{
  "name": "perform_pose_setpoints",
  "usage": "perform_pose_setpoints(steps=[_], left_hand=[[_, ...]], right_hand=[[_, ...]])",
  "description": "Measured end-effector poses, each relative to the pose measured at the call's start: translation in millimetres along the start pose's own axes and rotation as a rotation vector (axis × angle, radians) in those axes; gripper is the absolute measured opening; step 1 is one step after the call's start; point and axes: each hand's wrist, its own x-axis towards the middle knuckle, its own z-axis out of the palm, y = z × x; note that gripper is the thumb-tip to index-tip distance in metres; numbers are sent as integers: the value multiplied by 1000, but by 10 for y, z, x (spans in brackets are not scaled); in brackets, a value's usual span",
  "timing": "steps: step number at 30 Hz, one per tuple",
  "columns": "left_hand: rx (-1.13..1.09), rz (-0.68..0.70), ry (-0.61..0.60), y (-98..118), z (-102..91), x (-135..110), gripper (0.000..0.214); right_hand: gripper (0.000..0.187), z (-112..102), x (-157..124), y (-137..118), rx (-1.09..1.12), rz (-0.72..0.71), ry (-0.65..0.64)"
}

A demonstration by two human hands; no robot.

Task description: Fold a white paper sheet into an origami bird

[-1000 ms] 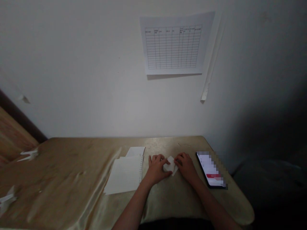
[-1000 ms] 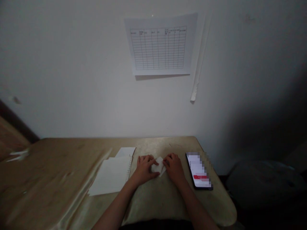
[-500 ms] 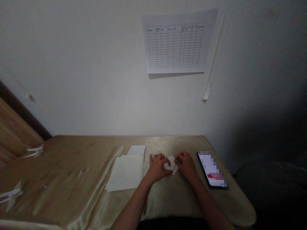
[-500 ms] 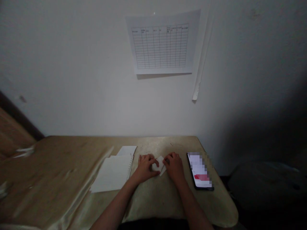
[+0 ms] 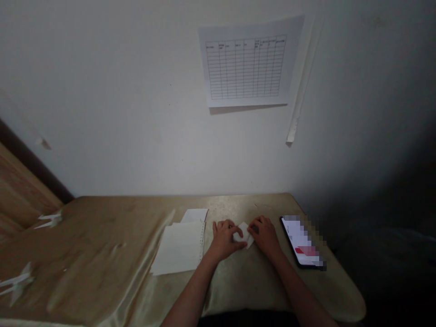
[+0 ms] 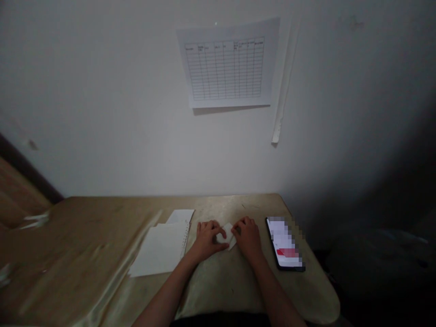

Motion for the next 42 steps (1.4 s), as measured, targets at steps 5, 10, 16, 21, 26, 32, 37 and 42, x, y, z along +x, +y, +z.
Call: perform_pose_setpoints(steps=[5,10,16,21,26,32,37,42], left_hand=[[34,9,-18,-15,6,-3,37],[41,8,-12,-17,20,5,38],[26,0,11,21,9,-4,32],[21,-20,27,50,13,-2,23],[44,-25,34,32,45,13,28],[54,-28,31,31,56,9,31],[55,-32,28,35,46,7,32],[59,-15,25,39,37,9,32]], right_hand=[[9,-9,30,-18,-18,10,-25],[11,-17,19,-32,-34,14,-25],[11,-28,-3,-39,-37,8,-22],[11,-16,18,-35,-30,18,-28],[13,-25,4,-34,-22,13,-22],[14,-25,-8,-38,-24,4,-35],[14,-21,8,-58,-50,10,-39],[13,-25,6,-77,-55,22,-41]])
